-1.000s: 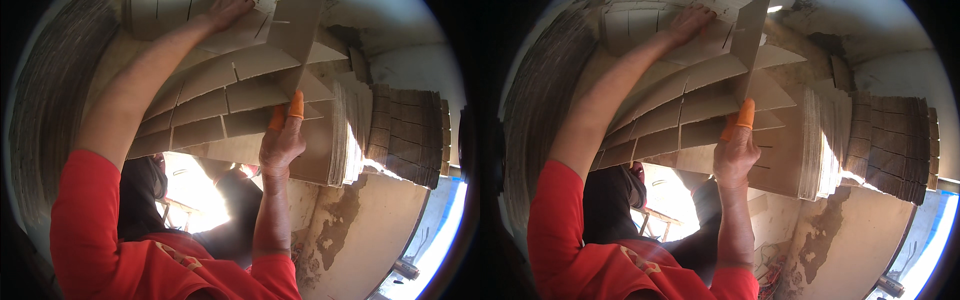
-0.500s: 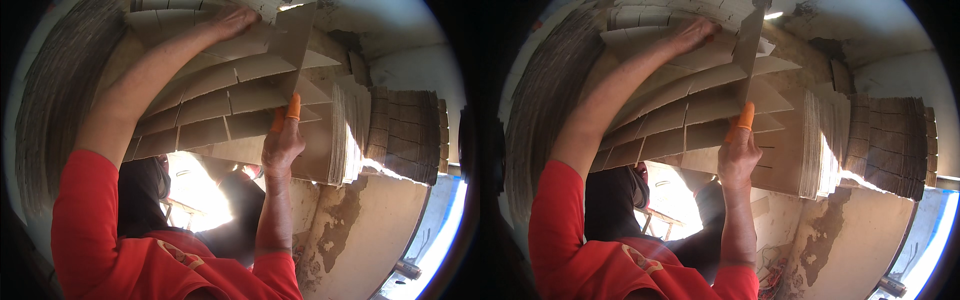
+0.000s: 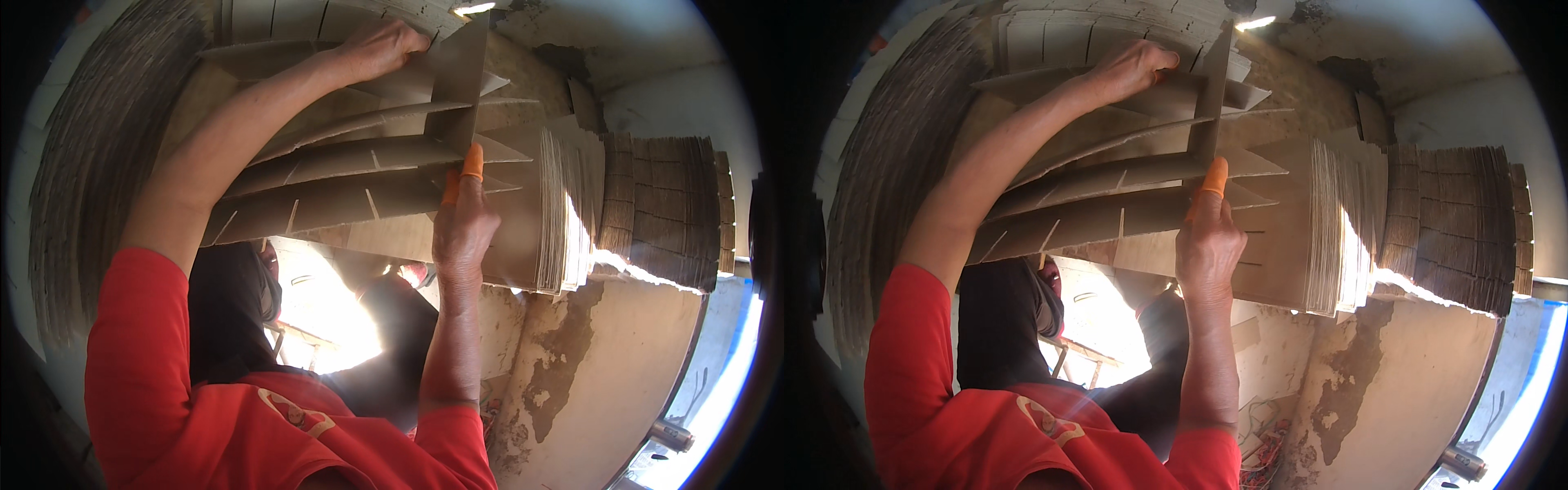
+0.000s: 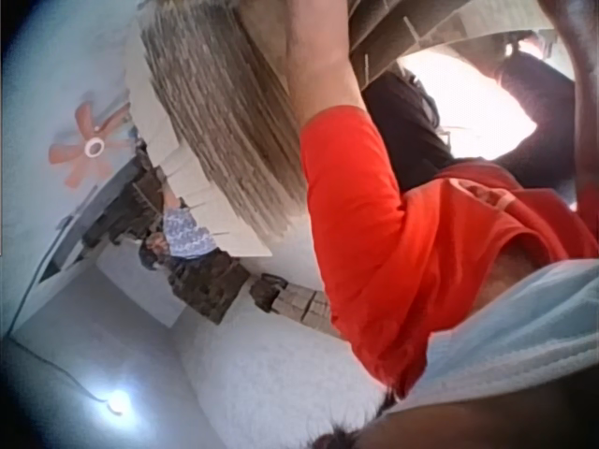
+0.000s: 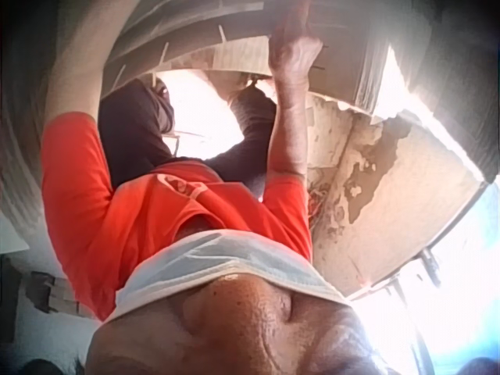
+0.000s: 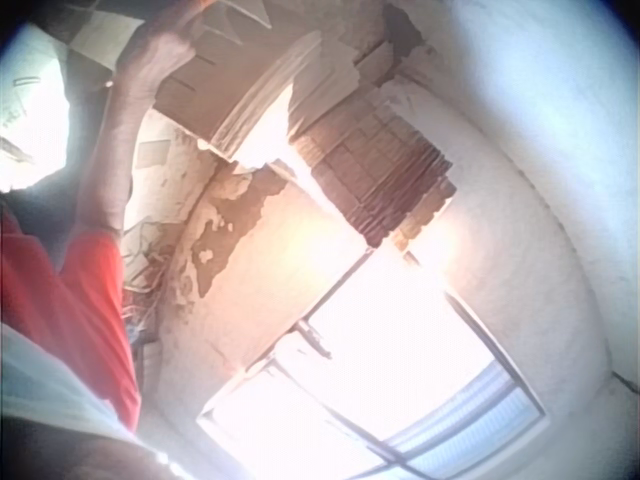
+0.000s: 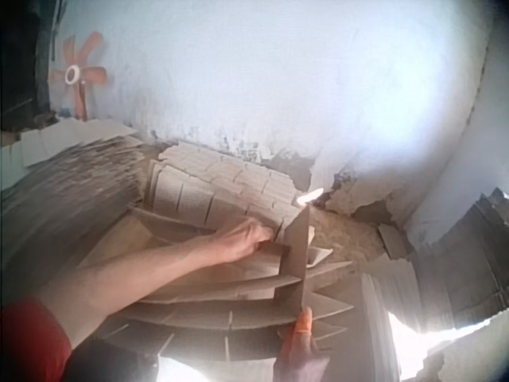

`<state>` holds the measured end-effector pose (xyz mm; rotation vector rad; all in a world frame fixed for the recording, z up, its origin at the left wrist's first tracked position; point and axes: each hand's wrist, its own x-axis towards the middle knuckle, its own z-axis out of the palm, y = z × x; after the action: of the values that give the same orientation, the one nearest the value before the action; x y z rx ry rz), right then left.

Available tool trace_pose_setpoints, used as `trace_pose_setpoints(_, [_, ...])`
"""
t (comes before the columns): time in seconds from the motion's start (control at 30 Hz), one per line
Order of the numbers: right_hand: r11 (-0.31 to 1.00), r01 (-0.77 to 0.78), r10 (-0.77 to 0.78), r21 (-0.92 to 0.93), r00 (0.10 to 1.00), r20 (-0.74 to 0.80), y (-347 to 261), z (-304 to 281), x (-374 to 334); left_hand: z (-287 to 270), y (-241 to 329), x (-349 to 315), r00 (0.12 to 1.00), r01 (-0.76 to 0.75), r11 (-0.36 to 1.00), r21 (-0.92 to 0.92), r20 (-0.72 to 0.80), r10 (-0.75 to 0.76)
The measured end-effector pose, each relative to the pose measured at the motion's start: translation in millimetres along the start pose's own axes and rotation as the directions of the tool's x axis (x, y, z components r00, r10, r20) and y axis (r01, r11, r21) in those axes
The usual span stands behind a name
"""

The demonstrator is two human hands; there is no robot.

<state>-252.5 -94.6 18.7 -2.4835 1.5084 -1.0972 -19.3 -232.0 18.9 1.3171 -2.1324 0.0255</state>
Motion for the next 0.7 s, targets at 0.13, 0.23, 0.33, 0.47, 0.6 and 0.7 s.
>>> trace_pose_setpoints(0.13, [1.0, -0.003, 0.003, 0.028, 1.0, 0.014, -1.8, -4.2, 0.6, -0.5, -1.0, -0.3, 0.999, -0.009, 1.0, -0.003, -0.037, 0.009])
trace_pose_setpoints(0.23, [1.0, -0.003, 0.002, 0.013, 0.999, 0.041, -0.3, -5.5, -0.4, 1.8, -5.2, 0.9, 0.999, -0.007, 0.999, 0.041, -0.043, 0.009])
trace_pose_setpoints(0.33, [1.0, 0.01, -0.009, -0.013, 0.999, 0.042, 0.0, -7.2, -1.3, 1.4, -1.5, -1.6, 1.0, -0.009, 1.0, 0.024, -0.018, 0.009])
trace_pose_setpoints(0.47, [1.0, 0.014, -0.014, -0.001, 1.0, -0.011, -1.6, -8.1, -3.4, 0.4, -1.4, -3.8, 1.0, -0.005, 0.989, -0.149, -0.005, 0.005])
trace_pose_setpoints(0.6, [0.999, 0.013, -0.01, -0.038, 0.996, 0.087, -9.3, -20.6, 1.0, -1.3, -9.8, -7.5, 0.999, -0.003, 0.996, -0.092, -0.038, 0.0])
trace_pose_setpoints(0.7, [1.0, -0.029, 0.029, -0.003, 0.994, 0.108, -13.7, -26.0, 3.0, -1.2, -5.1, -11.2, 0.992, -0.032, 0.996, -0.08, -0.126, 0.022])
